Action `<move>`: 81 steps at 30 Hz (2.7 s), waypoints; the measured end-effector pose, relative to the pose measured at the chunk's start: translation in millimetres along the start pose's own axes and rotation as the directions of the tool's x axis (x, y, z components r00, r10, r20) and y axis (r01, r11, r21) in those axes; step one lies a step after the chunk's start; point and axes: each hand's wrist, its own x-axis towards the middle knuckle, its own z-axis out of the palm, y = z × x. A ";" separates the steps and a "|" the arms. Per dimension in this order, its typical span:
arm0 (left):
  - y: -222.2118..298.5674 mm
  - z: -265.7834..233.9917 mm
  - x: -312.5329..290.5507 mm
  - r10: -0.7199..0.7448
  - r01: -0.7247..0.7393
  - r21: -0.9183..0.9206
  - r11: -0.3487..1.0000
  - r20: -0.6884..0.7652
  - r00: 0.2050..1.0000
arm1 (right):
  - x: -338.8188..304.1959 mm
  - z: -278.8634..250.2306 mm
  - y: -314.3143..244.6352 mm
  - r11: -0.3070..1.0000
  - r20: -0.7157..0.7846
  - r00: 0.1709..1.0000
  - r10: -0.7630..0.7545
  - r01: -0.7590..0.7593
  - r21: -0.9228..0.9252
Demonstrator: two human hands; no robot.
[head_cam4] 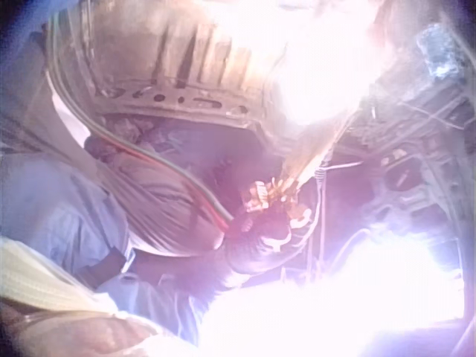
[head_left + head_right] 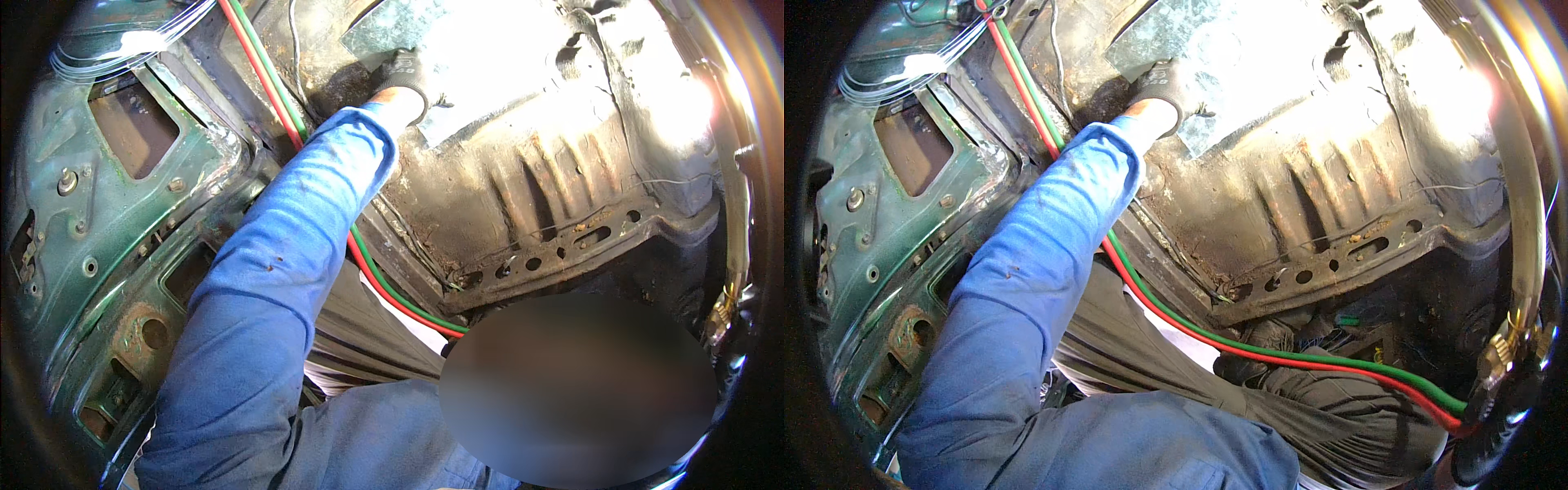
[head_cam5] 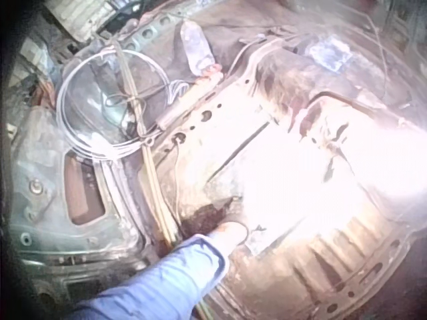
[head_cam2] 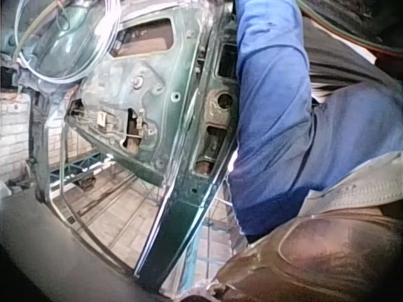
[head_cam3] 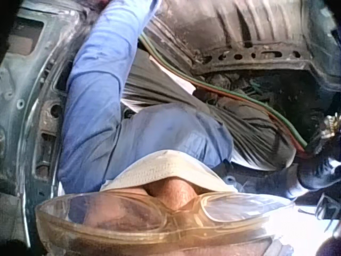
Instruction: The person uses a handheld torch to heat a rectangular metal panel attached to a vehicle's underbody. They repeatedly apply the flame to the panel's surface and edges, then touch the panel with a gloved hand to check its temperature.
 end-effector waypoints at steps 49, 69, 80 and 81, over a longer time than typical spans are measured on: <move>3.6 -18.6 13.5 -0.056 0.033 0.125 0.992 0.178 0.982 | -26.2 8.2 -26.5 0.951 0.319 0.899 0.300 -0.253 -0.179; 0.8 -14.8 6.9 -0.053 0.084 -0.176 0.981 0.170 0.984 | -34.3 4.7 -54.0 0.948 0.107 0.943 0.316 -0.319 0.010; -0.8 1.0 11.1 -0.075 0.142 -0.375 0.916 0.188 0.979 | -17.8 15.7 -78.2 0.951 0.189 0.948 0.255 -0.281 0.126; 3.0 5.7 14.2 -0.064 0.125 -0.349 0.929 0.182 0.981 | -16.4 17.1 -80.6 0.944 0.187 0.949 0.253 -0.285 0.166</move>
